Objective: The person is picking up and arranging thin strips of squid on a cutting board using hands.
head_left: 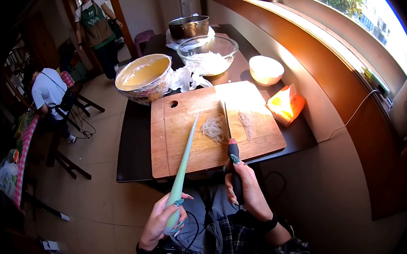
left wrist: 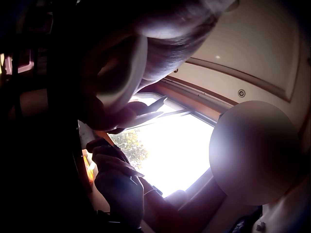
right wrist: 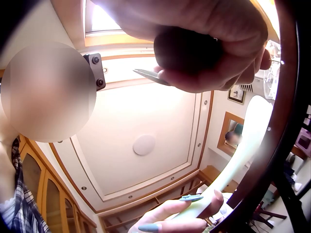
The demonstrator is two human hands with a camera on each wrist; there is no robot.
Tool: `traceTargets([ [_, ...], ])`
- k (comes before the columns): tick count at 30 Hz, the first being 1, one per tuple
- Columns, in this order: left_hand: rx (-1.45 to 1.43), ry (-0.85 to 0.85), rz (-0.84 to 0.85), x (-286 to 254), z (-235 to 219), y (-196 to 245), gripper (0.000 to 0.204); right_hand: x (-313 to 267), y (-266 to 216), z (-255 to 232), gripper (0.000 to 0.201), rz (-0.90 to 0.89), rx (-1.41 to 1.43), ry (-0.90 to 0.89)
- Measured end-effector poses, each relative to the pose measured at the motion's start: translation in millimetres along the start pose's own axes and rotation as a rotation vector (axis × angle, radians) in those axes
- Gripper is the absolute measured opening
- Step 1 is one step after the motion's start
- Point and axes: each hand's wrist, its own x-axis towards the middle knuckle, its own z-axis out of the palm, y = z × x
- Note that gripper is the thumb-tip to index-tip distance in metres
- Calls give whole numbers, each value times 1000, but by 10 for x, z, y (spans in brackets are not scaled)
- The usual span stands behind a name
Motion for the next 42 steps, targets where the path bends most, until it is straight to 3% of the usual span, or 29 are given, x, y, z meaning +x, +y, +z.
traceTargets([
  [5,-31,5,3,-2,0,-17,33,-122,-77,19,24,89,105,9],
  [17,-9,2,-14,-9,5,6,33,-235,-127,-56,24,122,55,-6],
  [22,-4,10,-3,-18,-16,-13,32,-185,-205,-113,31,60,-4,74],
  [29,-19,16,-13,-10,22,-19,33,-242,-248,-225,27,33,2,-29],
  [32,-36,13,-3,-3,16,-31,33,-231,-162,-140,29,24,98,-63],
  [37,-23,19,-9,-6,34,-2,33,-107,152,9,27,-75,205,-284],
  [42,-64,24,-7,-6,-24,-56,31,-2,289,252,27,-77,246,-314],
])
